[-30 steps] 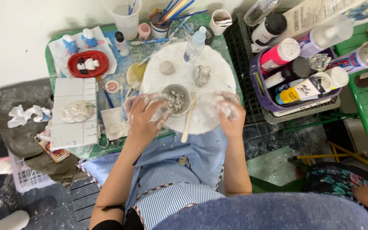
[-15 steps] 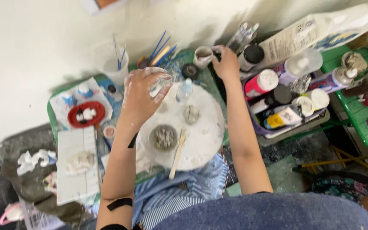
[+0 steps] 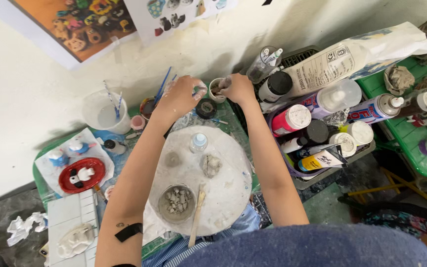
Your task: The person is modeling a clay figure by hand, taking small pieces of clay from a bowl and pressing them onto a larger base on a turntable. They use a wooden sculpting tool to press the pieces together and pick up a small star-shaped clay decoration to attach to the work.
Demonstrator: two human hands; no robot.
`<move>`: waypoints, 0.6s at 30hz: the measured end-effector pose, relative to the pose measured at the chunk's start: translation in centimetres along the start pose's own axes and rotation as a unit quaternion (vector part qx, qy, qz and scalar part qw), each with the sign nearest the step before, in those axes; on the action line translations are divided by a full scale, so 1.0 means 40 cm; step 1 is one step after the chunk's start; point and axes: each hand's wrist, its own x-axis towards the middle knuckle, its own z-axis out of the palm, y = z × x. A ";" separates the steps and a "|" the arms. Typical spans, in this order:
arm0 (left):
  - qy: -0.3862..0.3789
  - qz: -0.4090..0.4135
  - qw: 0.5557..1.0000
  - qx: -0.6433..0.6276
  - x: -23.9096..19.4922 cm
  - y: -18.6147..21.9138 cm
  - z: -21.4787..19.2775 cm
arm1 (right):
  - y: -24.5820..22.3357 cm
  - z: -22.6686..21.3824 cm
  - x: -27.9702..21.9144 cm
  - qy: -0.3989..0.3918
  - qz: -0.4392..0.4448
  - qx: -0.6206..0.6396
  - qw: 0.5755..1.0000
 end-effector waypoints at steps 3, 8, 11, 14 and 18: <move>-0.062 -0.024 0.998 0.022 0.026 -0.054 0.055 | 0.018 0.005 -0.025 0.040 -0.028 0.063 0.997; -0.001 0.033 0.999 0.012 0.052 -0.106 0.143 | -0.023 -0.003 -0.045 0.053 -0.060 -0.048 0.996; -0.003 0.019 0.999 0.051 0.058 -0.108 0.145 | -0.052 -0.012 -0.047 0.052 -0.085 -0.036 0.994; 0.024 0.032 0.998 0.056 0.050 -0.097 0.121 | -0.059 -0.021 -0.054 0.128 -0.100 -0.039 0.986; 0.056 0.033 0.995 0.080 0.034 -0.065 0.072 | -0.049 -0.037 -0.056 0.143 -0.078 0.193 0.968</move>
